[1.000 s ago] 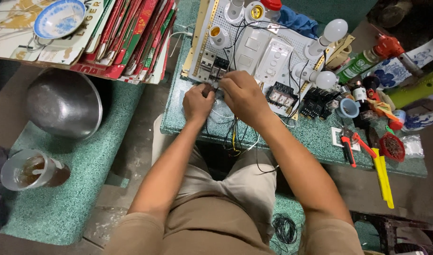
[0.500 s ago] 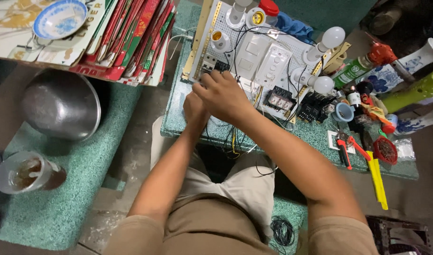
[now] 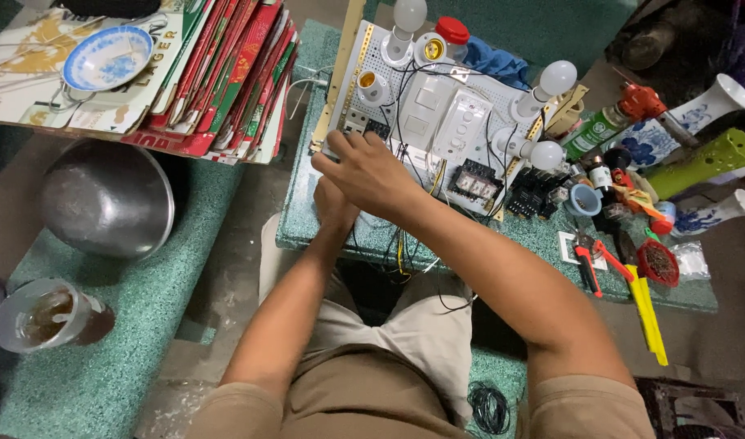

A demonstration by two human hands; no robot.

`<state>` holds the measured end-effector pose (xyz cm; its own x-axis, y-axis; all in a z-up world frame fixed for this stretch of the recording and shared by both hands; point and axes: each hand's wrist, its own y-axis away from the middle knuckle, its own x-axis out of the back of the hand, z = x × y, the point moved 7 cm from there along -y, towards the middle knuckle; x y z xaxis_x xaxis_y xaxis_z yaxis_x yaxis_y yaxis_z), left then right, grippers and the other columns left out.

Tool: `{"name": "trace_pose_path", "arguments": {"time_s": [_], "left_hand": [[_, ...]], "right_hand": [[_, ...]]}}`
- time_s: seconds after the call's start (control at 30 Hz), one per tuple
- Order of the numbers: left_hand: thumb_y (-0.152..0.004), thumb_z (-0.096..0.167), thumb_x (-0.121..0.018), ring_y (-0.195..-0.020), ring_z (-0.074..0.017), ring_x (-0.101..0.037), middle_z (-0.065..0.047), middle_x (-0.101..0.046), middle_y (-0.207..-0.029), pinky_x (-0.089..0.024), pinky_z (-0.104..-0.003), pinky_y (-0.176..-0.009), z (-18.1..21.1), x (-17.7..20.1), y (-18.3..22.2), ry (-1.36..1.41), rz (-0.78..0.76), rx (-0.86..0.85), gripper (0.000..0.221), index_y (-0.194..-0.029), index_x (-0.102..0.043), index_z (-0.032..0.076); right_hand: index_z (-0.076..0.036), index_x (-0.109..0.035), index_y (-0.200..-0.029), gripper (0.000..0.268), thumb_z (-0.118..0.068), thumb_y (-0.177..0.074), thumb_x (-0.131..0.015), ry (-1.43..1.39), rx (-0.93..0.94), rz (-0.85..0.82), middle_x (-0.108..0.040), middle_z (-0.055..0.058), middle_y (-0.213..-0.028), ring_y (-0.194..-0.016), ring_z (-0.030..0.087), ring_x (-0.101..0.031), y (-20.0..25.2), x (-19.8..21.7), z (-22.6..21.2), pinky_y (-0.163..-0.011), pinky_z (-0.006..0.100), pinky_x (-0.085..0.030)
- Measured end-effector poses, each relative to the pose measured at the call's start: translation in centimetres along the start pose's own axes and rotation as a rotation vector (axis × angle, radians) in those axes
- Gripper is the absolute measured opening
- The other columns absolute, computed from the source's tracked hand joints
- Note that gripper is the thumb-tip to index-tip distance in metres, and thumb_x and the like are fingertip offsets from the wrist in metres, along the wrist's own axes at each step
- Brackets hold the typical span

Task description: Wiring an electrical board by securing wires into terminals using a manual screwdriver.

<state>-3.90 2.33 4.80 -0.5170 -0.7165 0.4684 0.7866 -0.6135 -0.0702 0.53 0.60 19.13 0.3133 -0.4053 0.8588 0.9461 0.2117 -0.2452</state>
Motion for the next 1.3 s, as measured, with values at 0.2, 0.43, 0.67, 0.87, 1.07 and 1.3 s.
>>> {"name": "trace_pose_path", "arguments": {"time_s": [0.2,0.43,0.67,0.87,1.07,1.3], "left_hand": [[-0.087,0.022,-0.059,-0.092,-0.0368,-0.074,-0.011,-0.072,-0.088,-0.059,-0.051,-0.083,-0.1,-0.2,-0.6,-0.022,-0.022,0.012,0.02,-0.093,-0.073,0.009],[-0.088,0.021,-0.059,-0.093,-0.0364,-0.074,-0.011,-0.072,-0.089,-0.06,-0.051,-0.084,-0.3,-0.3,-0.7,-0.042,-0.04,0.026,0.02,-0.095,-0.074,0.009],[-0.088,0.021,-0.059,-0.095,-0.0361,-0.074,-0.011,-0.073,-0.091,-0.06,-0.052,-0.085,-0.6,-0.4,-0.9,-0.066,-0.06,0.054,0.021,-0.098,-0.074,0.008],[-0.089,0.02,-0.059,-0.096,-0.0357,-0.074,-0.011,-0.073,-0.092,-0.06,-0.052,-0.086,-0.4,-0.8,-1.5,-0.093,-0.078,0.07,0.022,-0.1,-0.074,0.008],[-0.089,0.017,-0.06,-0.098,-0.0388,-0.073,-0.013,-0.072,-0.095,-0.06,-0.054,-0.086,-0.9,-0.4,-1.3,-0.125,-0.061,0.059,0.021,-0.101,-0.073,0.007],[-0.088,0.02,-0.063,-0.09,-0.0412,-0.072,-0.016,-0.069,-0.088,-0.059,-0.054,-0.079,-3.3,-2.6,-2.6,-0.114,0.042,-0.056,0.016,-0.09,-0.072,0.006]], "right_hand": [[-0.01,-0.064,-0.114,0.027,-0.001,-0.09,-0.057,-0.05,-0.041,0.03,-0.062,0.015,-0.104,-0.064,0.033,-0.07,0.1,0.1,0.4,-0.056,0.042,-0.049],[-0.008,-0.064,-0.115,0.029,0.002,-0.094,-0.048,-0.133,-0.085,-0.067,-0.063,0.017,-0.107,-0.068,0.035,-0.073,-0.1,1.6,0.5,-0.054,0.042,-0.054],[-0.01,-0.067,-0.112,0.025,-0.001,-0.091,-0.059,-0.014,-0.036,-0.024,-0.063,0.016,-0.106,-0.073,0.033,-0.07,0.0,2.5,0.3,-0.057,0.041,-0.052],[-0.01,-0.067,-0.107,0.02,-0.004,-0.091,-0.055,-0.014,-0.086,0.038,-0.063,0.017,-0.103,-0.067,0.034,-0.07,0.2,1.9,1.0,-0.053,0.041,-0.05],[-0.008,-0.067,-0.102,0.017,-0.01,-0.085,-0.066,-0.105,-0.101,0.09,-0.061,0.016,-0.096,-0.061,0.034,-0.071,1.5,0.0,2.8,-0.049,0.042,-0.052],[-0.01,-0.072,-0.096,0.012,-0.007,-0.086,-0.065,-0.345,-0.2,0.387,-0.062,0.01,-0.088,-0.062,0.022,-0.063,5.8,7.7,7.0,-0.058,0.028,-0.051]]}}
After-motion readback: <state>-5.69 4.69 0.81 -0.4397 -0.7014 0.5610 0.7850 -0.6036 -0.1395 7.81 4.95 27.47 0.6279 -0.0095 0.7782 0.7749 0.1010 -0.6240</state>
